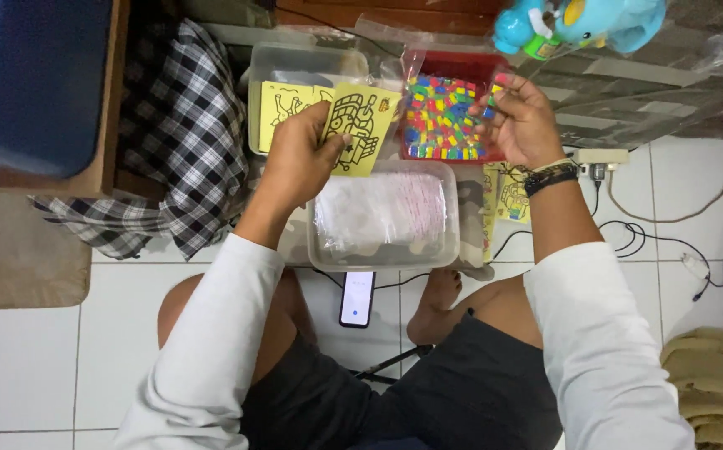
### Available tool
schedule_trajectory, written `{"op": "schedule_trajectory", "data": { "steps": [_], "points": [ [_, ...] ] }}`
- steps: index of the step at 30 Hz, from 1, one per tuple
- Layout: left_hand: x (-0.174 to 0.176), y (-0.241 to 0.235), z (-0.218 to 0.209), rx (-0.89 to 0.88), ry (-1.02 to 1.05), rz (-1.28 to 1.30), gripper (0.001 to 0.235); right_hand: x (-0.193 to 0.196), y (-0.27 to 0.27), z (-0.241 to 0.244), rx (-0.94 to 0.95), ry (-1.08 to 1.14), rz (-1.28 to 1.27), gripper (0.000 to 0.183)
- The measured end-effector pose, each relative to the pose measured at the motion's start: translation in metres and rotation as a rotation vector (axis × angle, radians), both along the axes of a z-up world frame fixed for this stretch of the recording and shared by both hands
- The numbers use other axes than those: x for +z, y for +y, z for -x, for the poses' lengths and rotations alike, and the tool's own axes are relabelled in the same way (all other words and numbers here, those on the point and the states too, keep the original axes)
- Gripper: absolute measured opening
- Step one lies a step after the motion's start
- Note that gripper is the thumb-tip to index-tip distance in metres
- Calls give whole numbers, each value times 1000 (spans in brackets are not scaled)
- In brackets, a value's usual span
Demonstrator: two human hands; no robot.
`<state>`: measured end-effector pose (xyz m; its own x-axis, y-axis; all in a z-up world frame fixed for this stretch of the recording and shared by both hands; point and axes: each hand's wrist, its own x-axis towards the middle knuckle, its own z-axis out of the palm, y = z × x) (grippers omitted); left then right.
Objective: The person places illustrated yellow stickers and small colorful plastic pieces into small clear plastic bags by hand.
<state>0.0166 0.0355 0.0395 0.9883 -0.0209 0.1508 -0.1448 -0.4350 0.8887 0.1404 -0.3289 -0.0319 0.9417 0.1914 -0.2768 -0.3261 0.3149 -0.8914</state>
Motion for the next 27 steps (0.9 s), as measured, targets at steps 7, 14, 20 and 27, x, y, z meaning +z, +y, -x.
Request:
{"op": "schedule_trajectory", "data": {
  "steps": [7,14,20,27],
  "points": [
    [2,-1,2,-13,26,4,10,95,67,66,-88,-359,449,14],
    [4,-9,6,-59,-45,-125,13,121,103,91,-33,-753,574,24],
    [2,-11,5,-85,-83,-141,16,115,98,85,-89,-944,606,24],
    [-4,-19,4,-114,-43,-164,23,130,97,88,93,-1155,795,26]
  ]
}}
